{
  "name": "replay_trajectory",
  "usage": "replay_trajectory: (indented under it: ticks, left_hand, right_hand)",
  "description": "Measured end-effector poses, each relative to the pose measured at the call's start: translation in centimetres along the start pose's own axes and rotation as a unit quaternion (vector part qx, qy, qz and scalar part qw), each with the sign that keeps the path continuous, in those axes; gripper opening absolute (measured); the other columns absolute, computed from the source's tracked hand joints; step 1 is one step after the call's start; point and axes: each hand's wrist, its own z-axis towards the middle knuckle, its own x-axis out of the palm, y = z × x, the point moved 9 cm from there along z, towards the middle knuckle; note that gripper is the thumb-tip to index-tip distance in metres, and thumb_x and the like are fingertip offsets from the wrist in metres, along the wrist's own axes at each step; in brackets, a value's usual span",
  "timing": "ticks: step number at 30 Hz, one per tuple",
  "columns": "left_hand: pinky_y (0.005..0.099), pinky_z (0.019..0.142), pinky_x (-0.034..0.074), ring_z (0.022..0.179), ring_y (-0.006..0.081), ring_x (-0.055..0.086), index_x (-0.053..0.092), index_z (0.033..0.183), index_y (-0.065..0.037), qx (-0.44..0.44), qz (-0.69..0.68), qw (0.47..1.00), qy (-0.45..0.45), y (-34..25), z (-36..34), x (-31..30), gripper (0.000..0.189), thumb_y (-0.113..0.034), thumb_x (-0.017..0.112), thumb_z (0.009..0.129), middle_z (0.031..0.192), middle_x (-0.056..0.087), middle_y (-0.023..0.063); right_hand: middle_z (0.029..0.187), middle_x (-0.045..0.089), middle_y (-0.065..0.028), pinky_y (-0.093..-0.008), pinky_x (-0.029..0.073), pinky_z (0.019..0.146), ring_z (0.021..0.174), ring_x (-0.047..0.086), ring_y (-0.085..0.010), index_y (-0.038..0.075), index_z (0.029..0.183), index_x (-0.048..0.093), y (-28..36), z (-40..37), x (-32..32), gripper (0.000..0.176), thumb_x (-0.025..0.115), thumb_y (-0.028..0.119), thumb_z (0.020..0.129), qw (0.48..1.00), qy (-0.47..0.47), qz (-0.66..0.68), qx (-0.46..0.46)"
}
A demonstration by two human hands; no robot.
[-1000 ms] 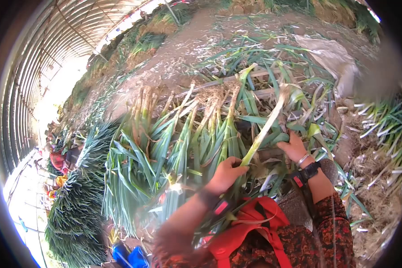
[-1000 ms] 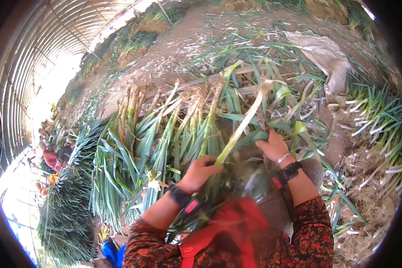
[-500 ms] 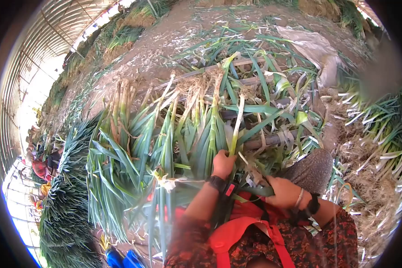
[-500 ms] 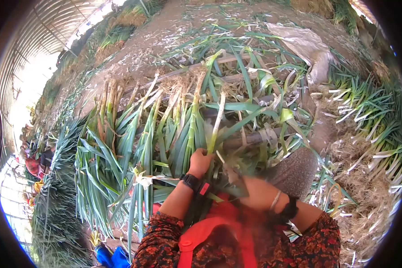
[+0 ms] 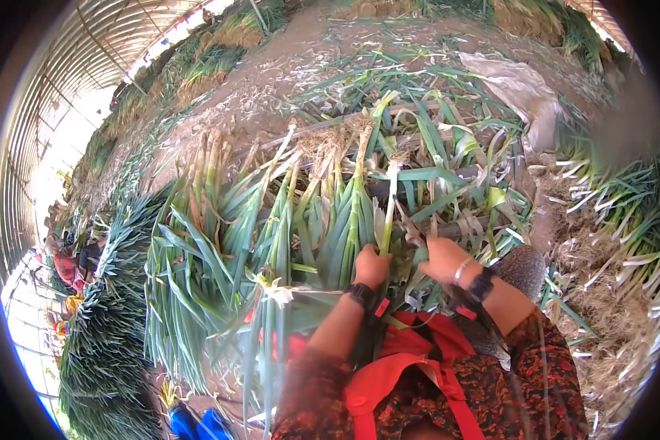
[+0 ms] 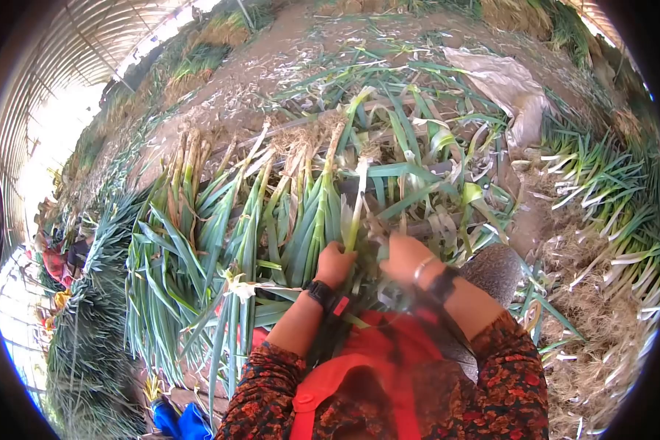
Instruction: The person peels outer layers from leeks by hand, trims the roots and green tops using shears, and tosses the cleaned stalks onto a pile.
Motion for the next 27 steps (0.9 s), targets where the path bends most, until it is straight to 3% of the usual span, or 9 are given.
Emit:
replay_trajectory:
  ticks: [3,5,7,10,13,17,20,27]
  left_hand:
    - [0.0423,0.083,0.05,0.094,0.0383,0.064,0.062,0.101,0.003,0.01,0.012,1.0,0.01,-0.7,-0.1,-0.2,0.041,-0.029,0.072,0.077,0.094,0.067,0.0233]
    - [0.0414,0.085,0.049,0.097,0.0379,0.063,0.061,0.104,0.004,0.019,0.022,0.999,0.043,-1.9,-0.7,-0.9,0.044,-0.029,0.072,0.077,0.097,0.066,0.0244]
    - [0.0402,0.087,0.048,0.099,0.0371,0.063,0.061,0.108,0.005,0.026,0.034,0.993,0.112,-2.4,-2.0,-1.7,0.047,-0.03,0.071,0.077,0.1,0.066,0.0255]
    - [0.0354,0.086,0.049,0.098,0.0303,0.065,0.061,0.116,0.002,0.033,-0.029,0.977,0.206,-2.0,-3.6,-2.4,0.047,-0.024,0.071,0.079,0.103,0.067,0.0202]
    - [0.036,0.087,0.049,0.095,0.0294,0.065,0.058,0.12,0.002,0.071,0.017,0.983,0.169,-1.9,-3.5,-2.9,0.056,-0.026,0.075,0.075,0.103,0.067,0.0194]
    - [0.0416,0.088,0.049,0.099,0.038,0.063,0.051,0.123,0.002,0.077,0.057,0.995,0.034,-3.0,-3.6,-3.9,0.063,-0.02,0.076,0.07,0.101,0.066,0.0258]
    - [0.046,0.083,0.05,0.094,0.042,0.063,0.046,0.123,0.0,0.066,0.11,0.992,0.013,-3.3,-3.2,-3.4,0.064,-0.015,0.077,0.069,0.096,0.066,0.0263]
    - [0.0466,0.08,0.05,0.093,0.0418,0.063,0.043,0.118,-0.001,0.072,0.138,0.988,-0.011,-4.0,-3.8,-3.2,0.063,-0.016,0.08,0.069,0.095,0.065,0.0264]
  right_hand:
    - [0.092,0.064,-0.026,-0.0452,0.051,0.081,0.091,0.062,-0.0419,-0.003,0.102,0.056,-1.6,4.5,0.1,0.041,0.068,0.025,0.074,0.997,-0.059,-0.039,-0.013]
    - [0.092,0.064,-0.0263,-0.0458,0.05,0.081,0.091,0.062,-0.0423,-0.003,0.103,0.056,-3.1,6.3,-0.8,0.042,0.068,0.026,0.074,0.994,-0.084,-0.049,0.048]
    - [0.091,0.064,-0.0269,-0.0466,0.05,0.08,0.091,0.061,-0.0429,-0.004,0.101,0.055,-2.9,5.2,-0.6,0.042,0.069,0.024,0.073,0.996,-0.084,-0.02,0.026]
    - [0.089,0.064,-0.0274,-0.0471,0.05,0.077,0.086,0.062,-0.0437,-0.006,0.102,0.054,-1.2,-0.3,-0.5,0.047,0.072,0.025,0.072,0.999,-0.028,0.031,-0.017]
    - [0.089,0.064,-0.0258,-0.0461,0.05,0.076,0.086,0.062,-0.0435,-0.002,0.108,0.053,1.5,-7.1,-0.2,0.049,0.07,0.028,0.074,0.993,0.05,0.099,-0.048]
    - [0.095,0.061,-0.029,-0.0479,0.048,0.08,0.091,0.06,-0.045,-0.003,0.112,0.05,3.1,-13.5,0.1,0.052,0.068,0.028,0.075,0.986,0.116,0.108,-0.056]
    - [0.094,0.061,-0.0297,-0.0488,0.047,0.08,0.091,0.059,-0.0457,-0.003,0.111,0.048,3.2,-14.9,0.7,0.051,0.066,0.028,0.075,0.981,0.15,0.117,-0.025]
    - [0.091,0.061,-0.0284,-0.0492,0.046,0.079,0.09,0.058,-0.0462,-0.003,0.106,0.05,2.0,-13.0,2.1,0.046,0.065,0.027,0.075,0.988,0.117,0.094,-0.045]
